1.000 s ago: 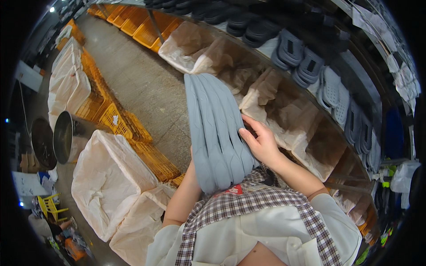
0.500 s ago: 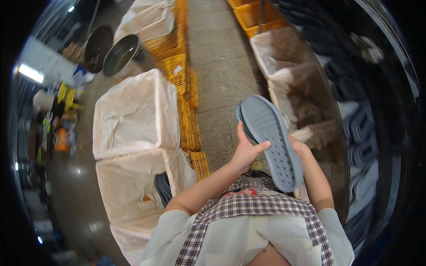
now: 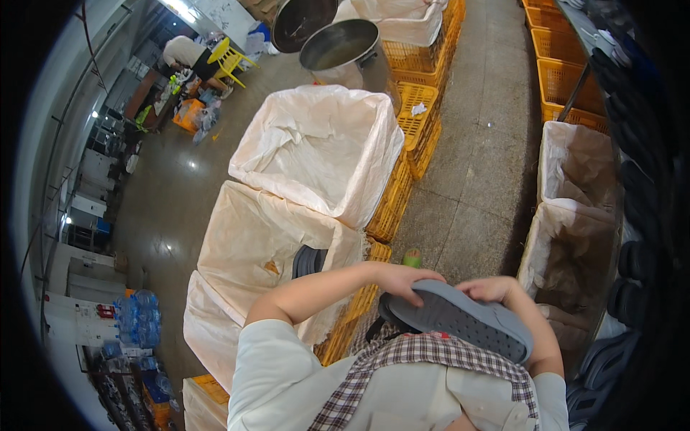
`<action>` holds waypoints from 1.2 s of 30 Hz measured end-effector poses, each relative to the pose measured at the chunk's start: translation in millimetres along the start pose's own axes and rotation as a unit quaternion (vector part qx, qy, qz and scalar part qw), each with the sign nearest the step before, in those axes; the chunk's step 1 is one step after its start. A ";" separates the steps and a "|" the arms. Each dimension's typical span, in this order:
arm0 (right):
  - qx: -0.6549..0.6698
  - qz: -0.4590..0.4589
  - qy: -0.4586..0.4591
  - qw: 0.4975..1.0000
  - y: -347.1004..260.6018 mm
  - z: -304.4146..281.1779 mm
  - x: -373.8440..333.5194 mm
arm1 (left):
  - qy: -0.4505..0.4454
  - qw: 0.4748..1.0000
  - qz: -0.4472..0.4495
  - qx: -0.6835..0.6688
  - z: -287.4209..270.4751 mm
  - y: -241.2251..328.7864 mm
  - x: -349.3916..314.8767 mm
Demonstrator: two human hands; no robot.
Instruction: The person repeatedly picks up stacks of gray and black slide sandals from a metal bowl, inspects them, and places them into white bins or onto a shelf. The person handles the sandals one at a time, turning them over to check the soles before stacking them.
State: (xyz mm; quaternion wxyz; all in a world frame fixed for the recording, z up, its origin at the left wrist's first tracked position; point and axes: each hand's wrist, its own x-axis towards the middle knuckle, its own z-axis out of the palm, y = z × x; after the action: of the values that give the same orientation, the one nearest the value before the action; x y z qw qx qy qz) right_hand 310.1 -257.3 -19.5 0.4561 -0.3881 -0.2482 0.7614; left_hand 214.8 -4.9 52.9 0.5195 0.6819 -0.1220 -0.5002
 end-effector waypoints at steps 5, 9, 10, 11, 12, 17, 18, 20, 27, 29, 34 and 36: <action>0.128 -0.251 0.443 0.851 -52.5 -73.9 7.2 | 0.227 0.973 -0.009 -0.034 -47.4 -53.8 -73.6; 0.228 -0.214 0.620 0.720 -38.5 -112.3 4.8 | 0.499 0.839 0.023 -0.215 -110.5 -122.6 -162.8; 0.240 -0.193 0.616 0.725 -30.5 -114.6 9.9 | 0.574 0.791 0.009 -0.210 -133.8 -141.4 -177.6; 0.267 -0.149 0.632 0.712 -21.8 -114.1 18.0 | 0.650 0.733 -0.014 -0.201 -156.3 -160.1 -190.0; 0.257 -0.111 0.627 0.727 -14.0 -112.2 29.3 | 0.668 0.722 -0.003 -0.179 -183.9 -180.0 -197.0; 0.132 0.073 0.568 0.809 22.2 -89.5 79.6 | 0.658 0.716 -0.226 0.057 -322.5 -284.6 -165.1; 0.136 0.076 0.555 0.817 30.4 -83.4 85.0 | 0.634 0.711 -0.291 0.087 -340.6 -307.2 -142.2; 0.124 0.099 0.539 0.827 47.0 -70.0 86.4 | 0.612 0.694 -0.335 0.176 -361.3 -354.8 -93.1; 0.151 0.250 0.621 0.727 82.7 -32.5 54.8 | 0.638 0.678 -0.361 -0.055 -347.9 -479.8 116.1; 0.153 0.275 0.624 0.715 82.8 -27.0 52.5 | 0.621 0.693 -0.364 -0.032 -341.6 -488.9 134.1; 0.134 0.239 0.615 0.739 65.6 -34.2 80.9 | 0.564 0.762 -0.318 -0.016 -348.5 -498.8 107.6; 0.105 0.253 0.597 0.754 52.5 -42.1 92.7 | 0.533 0.793 -0.295 0.016 -351.7 -506.9 92.5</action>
State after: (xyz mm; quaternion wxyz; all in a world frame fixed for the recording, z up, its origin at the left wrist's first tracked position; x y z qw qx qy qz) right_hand 291.9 -198.3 -116.0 0.3406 -0.7618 0.2632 0.4841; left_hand 363.7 356.2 -433.6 0.3184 0.8517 0.3733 -0.1839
